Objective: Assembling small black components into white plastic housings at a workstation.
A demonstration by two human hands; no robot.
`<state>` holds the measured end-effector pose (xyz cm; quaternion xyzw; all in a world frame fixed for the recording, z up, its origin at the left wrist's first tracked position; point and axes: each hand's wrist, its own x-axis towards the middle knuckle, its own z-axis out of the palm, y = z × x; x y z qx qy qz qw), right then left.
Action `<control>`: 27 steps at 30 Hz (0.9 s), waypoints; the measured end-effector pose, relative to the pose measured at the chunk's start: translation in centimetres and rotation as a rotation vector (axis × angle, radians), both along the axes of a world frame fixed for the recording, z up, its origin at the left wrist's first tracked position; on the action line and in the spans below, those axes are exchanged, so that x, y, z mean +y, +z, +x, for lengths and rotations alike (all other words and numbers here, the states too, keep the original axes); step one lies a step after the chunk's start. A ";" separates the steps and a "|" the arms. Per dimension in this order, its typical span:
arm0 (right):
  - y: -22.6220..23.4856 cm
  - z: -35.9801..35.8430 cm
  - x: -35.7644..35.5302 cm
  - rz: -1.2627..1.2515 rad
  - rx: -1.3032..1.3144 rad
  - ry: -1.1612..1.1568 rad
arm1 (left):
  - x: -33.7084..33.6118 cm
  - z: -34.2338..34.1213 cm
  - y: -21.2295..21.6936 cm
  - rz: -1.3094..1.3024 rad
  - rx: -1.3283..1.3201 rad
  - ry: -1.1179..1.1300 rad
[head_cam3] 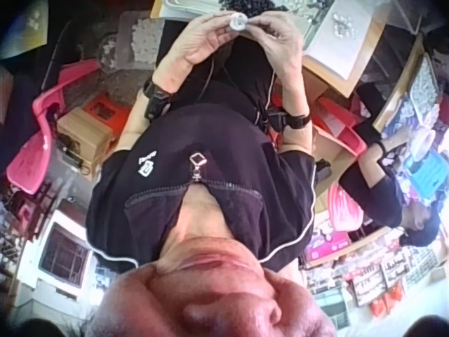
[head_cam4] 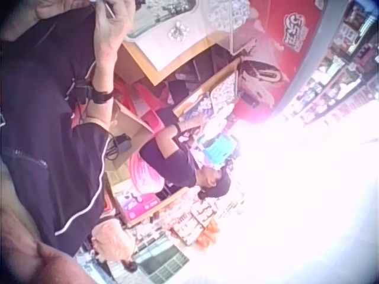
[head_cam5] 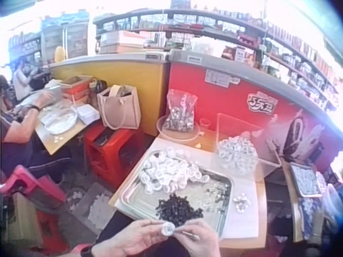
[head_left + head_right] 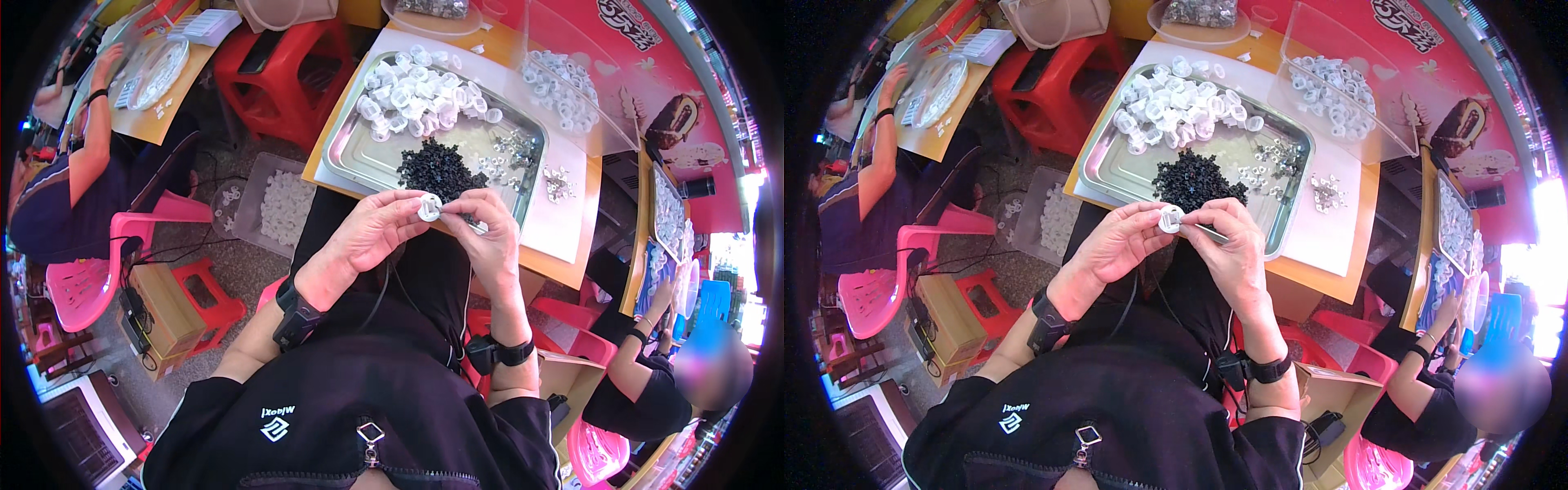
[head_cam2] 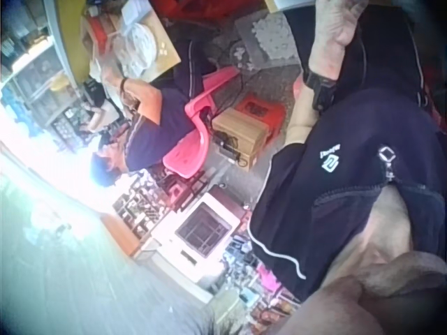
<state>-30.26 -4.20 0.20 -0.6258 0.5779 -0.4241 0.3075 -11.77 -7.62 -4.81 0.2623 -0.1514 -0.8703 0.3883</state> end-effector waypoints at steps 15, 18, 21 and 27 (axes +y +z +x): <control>0.0 -0.2 -0.1 -0.329 0.412 0.222 | 0.4 0.2 -0.2 -0.005 -0.027 -0.047; -0.1 0.0 0.2 -0.431 0.515 0.245 | 0.4 0.2 -0.1 0.008 -0.019 -0.047; -0.7 0.0 0.2 -0.509 0.539 0.232 | 0.4 0.0 0.6 0.003 -0.039 -0.049; -0.7 0.5 0.3 -0.572 0.609 0.228 | 0.9 -0.5 0.4 -0.092 -0.144 -0.020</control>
